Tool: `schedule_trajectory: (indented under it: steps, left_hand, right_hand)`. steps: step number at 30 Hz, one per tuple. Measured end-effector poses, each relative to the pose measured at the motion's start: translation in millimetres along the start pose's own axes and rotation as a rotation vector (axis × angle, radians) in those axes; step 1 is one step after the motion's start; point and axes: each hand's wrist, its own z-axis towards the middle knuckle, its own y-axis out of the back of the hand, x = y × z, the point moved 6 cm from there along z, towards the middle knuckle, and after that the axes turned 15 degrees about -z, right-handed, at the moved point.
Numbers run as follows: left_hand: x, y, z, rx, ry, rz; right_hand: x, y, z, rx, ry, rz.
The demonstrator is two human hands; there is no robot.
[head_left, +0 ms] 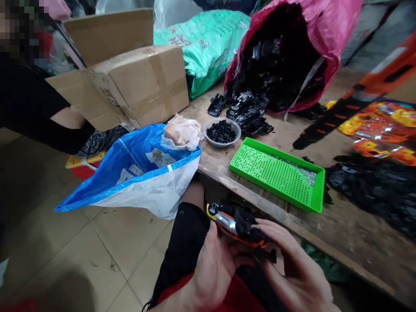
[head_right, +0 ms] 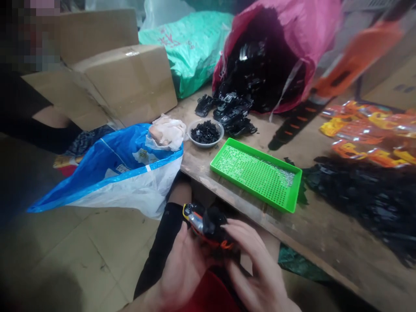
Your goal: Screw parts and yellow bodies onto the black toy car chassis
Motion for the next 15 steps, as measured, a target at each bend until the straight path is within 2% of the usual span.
schedule_trajectory:
  steps: [4, 7, 10, 15]
  left_hand:
    - [-7.4, 3.8, -2.0, 0.018, -0.164, 0.193]
    - [-13.4, 7.7, -3.8, -0.005, -0.242, 0.324]
    - [-18.8, 8.8, -6.0, 0.000, -0.305, 0.427]
    - [-23.2, 7.7, -9.9, 0.038, -0.340, 0.444]
  right_hand:
    - [-36.2, 0.9, -1.3, -0.172, -0.613, 0.205]
    - [-44.8, -11.0, 4.8, -0.110, -0.887, 0.514]
    - [-37.1, -21.5, 14.7, 0.003, -0.984, 0.747]
    - [-28.8, -29.1, 18.0, 0.104, -1.000, 0.870]
